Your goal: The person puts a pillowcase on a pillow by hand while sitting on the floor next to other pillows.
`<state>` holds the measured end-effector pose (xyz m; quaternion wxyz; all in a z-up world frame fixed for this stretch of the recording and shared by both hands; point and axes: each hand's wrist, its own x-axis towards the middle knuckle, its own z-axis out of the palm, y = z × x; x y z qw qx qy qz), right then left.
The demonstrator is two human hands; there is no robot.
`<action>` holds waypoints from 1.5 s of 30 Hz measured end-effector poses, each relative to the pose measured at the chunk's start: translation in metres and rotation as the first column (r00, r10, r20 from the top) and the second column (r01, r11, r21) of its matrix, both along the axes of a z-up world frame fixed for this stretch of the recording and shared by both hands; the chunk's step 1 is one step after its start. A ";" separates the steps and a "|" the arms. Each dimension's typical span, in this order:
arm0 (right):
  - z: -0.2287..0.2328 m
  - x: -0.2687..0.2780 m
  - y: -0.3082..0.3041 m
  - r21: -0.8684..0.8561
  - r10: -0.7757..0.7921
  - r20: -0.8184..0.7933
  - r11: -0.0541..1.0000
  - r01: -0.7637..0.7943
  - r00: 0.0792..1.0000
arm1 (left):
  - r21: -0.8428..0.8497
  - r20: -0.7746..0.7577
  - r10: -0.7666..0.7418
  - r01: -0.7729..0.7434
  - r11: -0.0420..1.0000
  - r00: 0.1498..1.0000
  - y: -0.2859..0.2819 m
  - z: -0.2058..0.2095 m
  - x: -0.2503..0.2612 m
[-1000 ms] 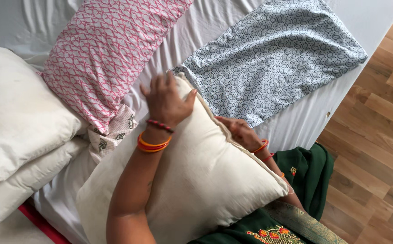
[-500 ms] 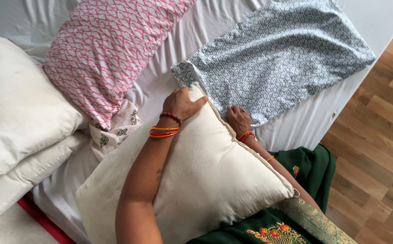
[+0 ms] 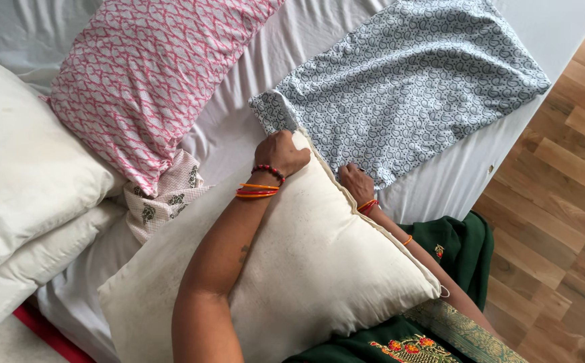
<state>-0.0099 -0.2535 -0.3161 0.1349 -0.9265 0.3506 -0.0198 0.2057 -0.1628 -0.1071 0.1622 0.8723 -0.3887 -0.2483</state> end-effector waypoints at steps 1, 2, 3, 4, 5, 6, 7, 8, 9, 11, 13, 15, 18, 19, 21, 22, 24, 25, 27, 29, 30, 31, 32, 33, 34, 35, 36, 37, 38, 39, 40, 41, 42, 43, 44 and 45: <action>-0.008 -0.001 0.000 0.004 0.024 -0.026 1.000 -0.024 0.999 | 0.013 -0.013 0.001 0.000 1.000 1.000 -0.001 0.000 0.002; -0.013 -0.001 0.002 0.012 0.051 -0.053 0.999 -0.050 0.997 | 0.029 -0.026 0.004 -0.003 1.000 1.000 0.000 0.000 0.003; -0.015 -0.004 0.004 0.023 0.061 0.021 0.998 -0.062 0.998 | 0.044 -0.037 0.008 -0.007 0.999 0.999 0.000 0.000 0.003; -0.015 -0.008 0.003 0.031 0.071 0.096 0.997 -0.074 0.993 | 0.057 -0.047 0.013 -0.011 0.998 0.999 -0.002 0.000 0.005; -0.008 -0.010 0.003 0.039 0.080 0.170 0.995 -0.087 0.982 | 0.070 -0.057 0.019 -0.015 0.997 0.998 -0.002 0.001 0.005; 0.001 -0.010 0.003 0.056 0.045 0.188 0.997 -0.056 0.981 | 0.087 -0.062 0.019 -0.013 0.996 0.998 -0.002 0.001 0.005; 0.010 -0.009 0.002 0.074 0.009 0.205 0.997 -0.025 0.979 | 0.104 -0.068 0.019 -0.012 0.995 0.998 -0.002 0.001 0.004; 0.018 -0.008 0.001 0.092 -0.027 0.223 0.996 0.006 0.975 | 0.119 -0.072 0.018 -0.010 0.993 0.997 -0.003 0.001 0.005; 0.024 -0.009 -0.001 0.137 -0.086 0.321 0.990 0.043 0.943 | 0.125 -0.077 0.014 -0.004 0.992 0.997 -0.004 0.001 0.006; 0.025 -0.015 -0.007 0.238 -0.211 0.494 0.966 0.102 0.844 | 0.135 -0.088 0.003 0.009 0.991 0.996 -0.005 -0.003 0.007; 0.013 -0.019 -0.025 0.472 -0.418 0.540 0.869 0.148 0.731 | 0.092 -0.063 -0.021 0.027 0.995 0.998 -0.005 -0.009 0.007; -0.003 -0.027 -0.040 0.638 -0.571 0.558 0.759 0.129 0.602 | 0.017 -0.048 -0.045 0.046 0.999 0.998 -0.007 -0.014 0.005; -0.013 -0.037 -0.051 0.745 -0.676 0.578 0.666 0.043 0.457 | -0.107 -0.012 -0.090 0.088 0.990 0.996 -0.016 -0.018 0.002; -0.012 -0.044 -0.051 0.750 -0.680 0.582 0.661 0.030 0.445 | -0.123 0.013 -0.111 0.112 0.986 0.994 -0.023 -0.019 0.004; -0.002 -0.051 -0.044 0.774 -0.704 0.594 0.632 -0.038 0.389 | -0.164 0.081 -0.152 0.164 0.973 0.985 -0.038 -0.025 0.005; 0.006 -0.051 -0.043 0.786 -0.723 0.603 0.611 -0.096 0.338 | -0.194 0.131 -0.174 0.197 0.961 0.976 -0.049 -0.029 0.008; 0.028 -0.048 -0.039 0.844 -0.794 0.532 0.526 -0.105 0.292 | -0.203 0.181 -0.215 0.251 0.946 0.960 -0.068 -0.036 0.010; 0.042 -0.051 -0.037 0.888 -0.842 0.452 0.457 -0.057 0.295 | -0.185 0.182 -0.237 0.270 0.945 0.954 -0.077 -0.039 0.010; 0.068 -0.053 -0.033 0.894 -0.853 0.434 0.448 -0.019 0.290 | -0.134 0.164 -0.309 0.332 0.934 0.937 -0.092 -0.043 -0.002; 0.085 -0.053 -0.035 0.818 -0.778 0.559 0.574 -0.040 0.286 | -0.074 0.127 -0.400 0.410 0.909 0.908 -0.098 -0.040 -0.028; 0.089 -0.054 -0.037 0.779 -0.739 0.612 0.624 -0.055 0.281 | 0.045 0.039 -0.484 0.483 0.875 0.874 -0.099 -0.038 -0.046; 0.090 -0.056 -0.041 0.737 -0.697 0.663 0.673 -0.070 0.275 | 0.156 -0.059 -0.552 0.554 0.818 0.832 -0.100 -0.035 -0.062; 0.090 -0.059 -0.045 0.692 -0.652 0.709 0.717 -0.086 0.271 | 0.135 -0.022 -0.581 0.578 0.805 0.814 -0.098 -0.035 -0.069; 0.089 -0.064 -0.047 0.712 -0.669 0.695 0.691 -0.124 0.263 | 0.116 0.016 -0.608 0.602 0.790 0.794 -0.097 -0.037 -0.073; 0.087 -0.069 -0.049 0.730 -0.686 0.680 0.663 -0.162 0.259 | 0.096 0.052 -0.631 0.625 0.775 0.774 -0.096 -0.042 -0.075; 0.085 -0.073 -0.048 0.747 -0.702 0.665 0.634 -0.200 0.255 | 0.099 0.043 -0.594 0.588 0.803 0.803 -0.098 -0.049 -0.072; 0.082 -0.075 -0.048 0.767 -0.726 0.642 0.601 -0.225 0.248 | 0.099 0.037 -0.553 0.548 0.831 0.832 -0.104 -0.058 -0.064; 0.078 -0.077 -0.046 0.785 -0.749 0.617 0.567 -0.250 0.241 | 0.100 0.031 -0.511 0.506 0.857 0.859 -0.110 -0.068 -0.055; 0.075 -0.079 -0.047 0.799 -0.770 0.595 0.535 -0.276 0.231 | 0.125 0.035 -0.498 0.491 0.862 0.866 -0.116 -0.078 -0.043; 0.071 -0.082 -0.049 0.808 -0.773 0.583 0.520 -0.279 0.250 | 0.149 0.040 -0.485 0.475 0.867 0.874 -0.122 -0.090 -0.029; 0.066 -0.086 -0.049 0.820 -0.779 0.567 0.501 -0.278 0.268 | 0.110 0.057 -0.443 0.435 0.894 0.895 -0.128 -0.101 -0.011; 0.061 -0.091 -0.050 0.831 -0.784 0.550 0.481 -0.277 0.287 | 0.070 0.072 -0.399 0.394 0.916 0.914 -0.134 -0.112 0.009; 0.058 -0.097 -0.052 0.851 -0.785 0.523 0.459 -0.254 0.333 | 0.009 0.142 -0.334 0.336 0.942 0.932 -0.137 -0.121 0.031; 0.056 -0.103 -0.055 0.870 -0.783 0.493 0.437 -0.229 0.378 | -0.056 0.208 -0.262 0.279 0.959 0.942 -0.137 -0.127 0.052; 0.055 -0.107 -0.055 0.887 -0.779 0.462 0.416 -0.203 0.424 | -0.071 0.216 -0.195 0.215 0.974 0.957 -0.137 -0.131 0.074; 0.056 -0.110 -0.053 0.909 -0.805 0.417 0.357 -0.217 0.422 | -0.086 0.222 -0.127 0.149 0.985 0.967 -0.131 -0.133 0.093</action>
